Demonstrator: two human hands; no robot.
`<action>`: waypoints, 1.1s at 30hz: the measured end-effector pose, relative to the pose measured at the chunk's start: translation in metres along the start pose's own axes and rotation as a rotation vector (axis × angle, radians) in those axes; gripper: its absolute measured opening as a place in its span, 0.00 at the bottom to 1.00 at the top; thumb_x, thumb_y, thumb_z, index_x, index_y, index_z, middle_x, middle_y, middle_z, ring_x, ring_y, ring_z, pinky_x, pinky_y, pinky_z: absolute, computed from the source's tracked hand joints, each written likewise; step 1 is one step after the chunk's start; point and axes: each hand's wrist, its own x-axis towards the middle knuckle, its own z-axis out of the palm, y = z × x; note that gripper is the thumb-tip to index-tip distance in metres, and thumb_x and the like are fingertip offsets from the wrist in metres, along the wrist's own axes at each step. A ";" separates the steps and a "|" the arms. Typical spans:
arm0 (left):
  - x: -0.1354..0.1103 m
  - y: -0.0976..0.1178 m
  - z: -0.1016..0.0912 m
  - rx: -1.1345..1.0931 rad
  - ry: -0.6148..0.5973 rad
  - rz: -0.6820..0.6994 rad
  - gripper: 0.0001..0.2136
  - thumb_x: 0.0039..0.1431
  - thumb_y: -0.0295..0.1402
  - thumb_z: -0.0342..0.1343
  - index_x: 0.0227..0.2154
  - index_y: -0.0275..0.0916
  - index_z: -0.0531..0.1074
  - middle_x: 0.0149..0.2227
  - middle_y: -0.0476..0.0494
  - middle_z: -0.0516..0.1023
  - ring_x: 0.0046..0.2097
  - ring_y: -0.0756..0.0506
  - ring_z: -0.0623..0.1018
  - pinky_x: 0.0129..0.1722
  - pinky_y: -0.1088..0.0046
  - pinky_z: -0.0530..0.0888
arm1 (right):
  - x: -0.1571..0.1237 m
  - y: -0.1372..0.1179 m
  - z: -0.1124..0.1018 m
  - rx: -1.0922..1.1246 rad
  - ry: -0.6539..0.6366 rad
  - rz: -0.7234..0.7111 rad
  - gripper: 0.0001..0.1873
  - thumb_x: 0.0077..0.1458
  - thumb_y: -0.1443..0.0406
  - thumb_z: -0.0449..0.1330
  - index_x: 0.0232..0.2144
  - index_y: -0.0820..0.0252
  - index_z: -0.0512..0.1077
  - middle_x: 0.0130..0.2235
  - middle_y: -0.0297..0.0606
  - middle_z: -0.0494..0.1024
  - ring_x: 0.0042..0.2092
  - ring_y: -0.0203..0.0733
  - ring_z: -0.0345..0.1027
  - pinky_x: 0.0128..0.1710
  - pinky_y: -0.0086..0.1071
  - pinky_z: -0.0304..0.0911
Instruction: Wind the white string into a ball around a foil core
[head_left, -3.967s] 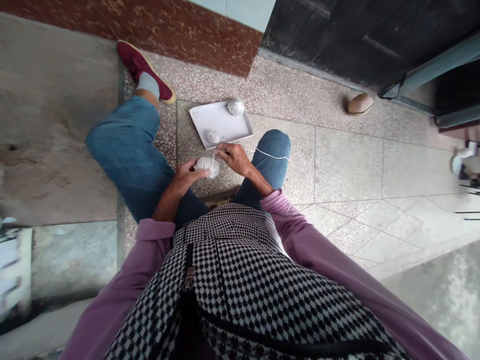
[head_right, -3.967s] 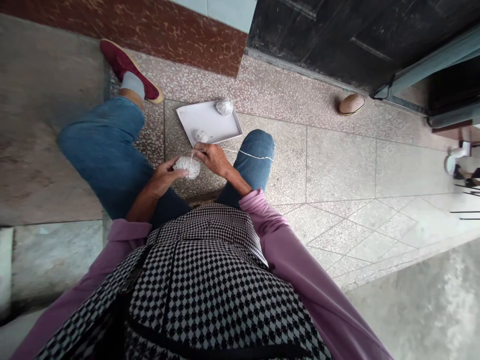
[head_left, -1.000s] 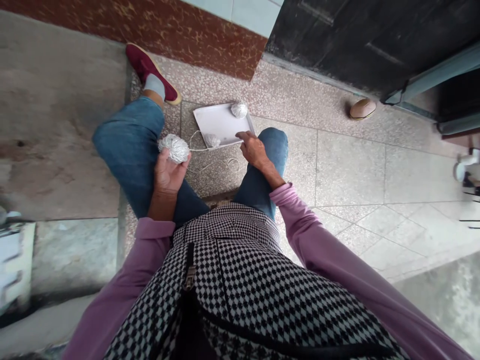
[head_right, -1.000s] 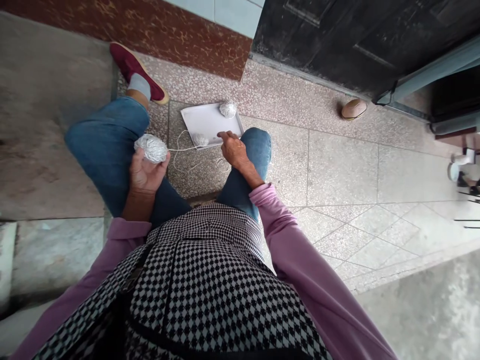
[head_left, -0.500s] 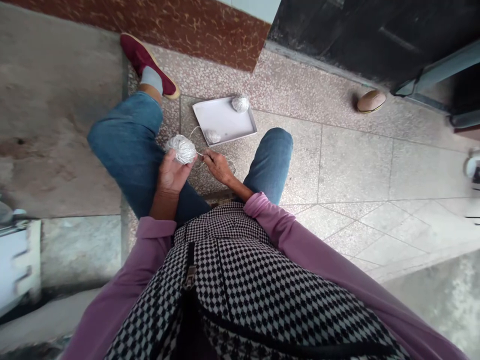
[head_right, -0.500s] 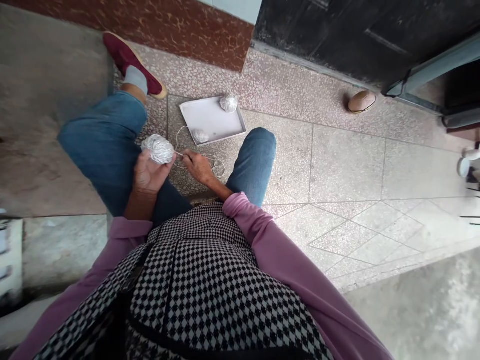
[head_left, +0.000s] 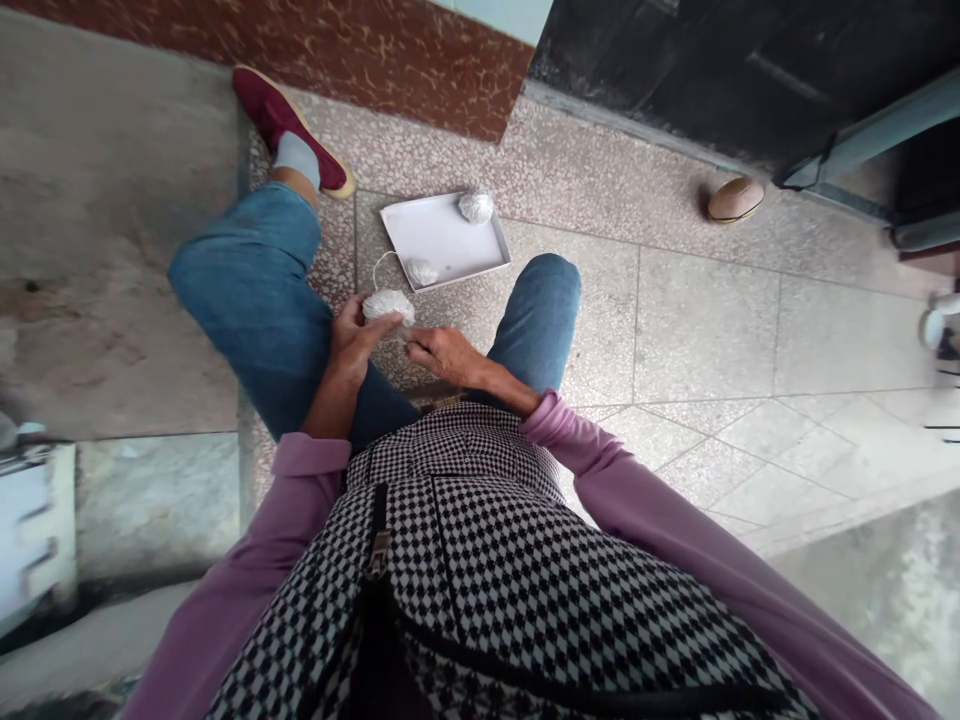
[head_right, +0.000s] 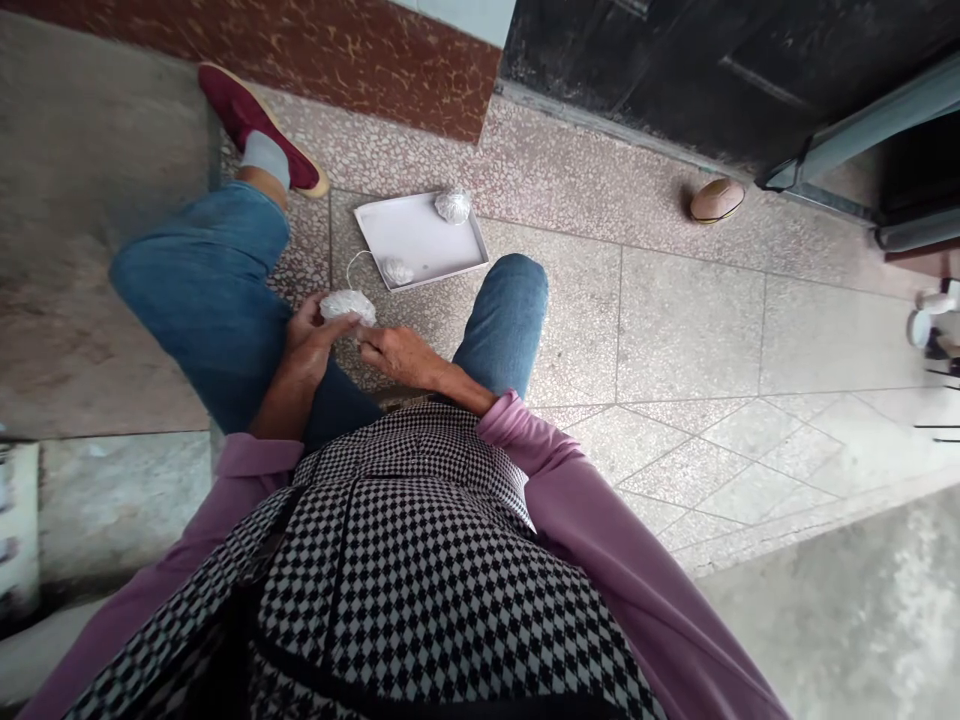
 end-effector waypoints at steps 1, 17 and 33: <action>-0.001 0.000 0.001 0.033 0.003 -0.005 0.31 0.43 0.27 0.93 0.48 0.44 0.85 0.43 0.50 0.89 0.57 0.38 0.89 0.57 0.67 0.85 | 0.003 -0.002 -0.012 -0.050 0.034 -0.029 0.20 0.83 0.67 0.66 0.36 0.53 0.62 0.36 0.34 0.69 0.43 0.47 0.60 0.49 0.38 0.50; -0.022 0.012 -0.004 -0.131 -0.378 -0.174 0.29 0.44 0.52 0.90 0.43 0.42 0.89 0.52 0.29 0.95 0.73 0.15 0.89 0.72 0.37 0.92 | 0.037 0.029 -0.024 0.175 0.129 0.002 0.27 0.94 0.53 0.63 0.37 0.51 0.64 0.37 0.31 0.69 0.45 0.46 0.63 0.55 0.38 0.61; -0.032 0.069 0.011 -0.262 0.103 0.002 0.05 0.91 0.35 0.59 0.56 0.41 0.78 0.57 0.44 0.93 0.77 0.40 0.84 0.66 0.64 0.85 | -0.027 0.048 -0.006 0.088 -0.001 0.100 0.21 0.83 0.66 0.61 0.32 0.52 0.64 0.32 0.31 0.66 0.40 0.45 0.62 0.47 0.39 0.56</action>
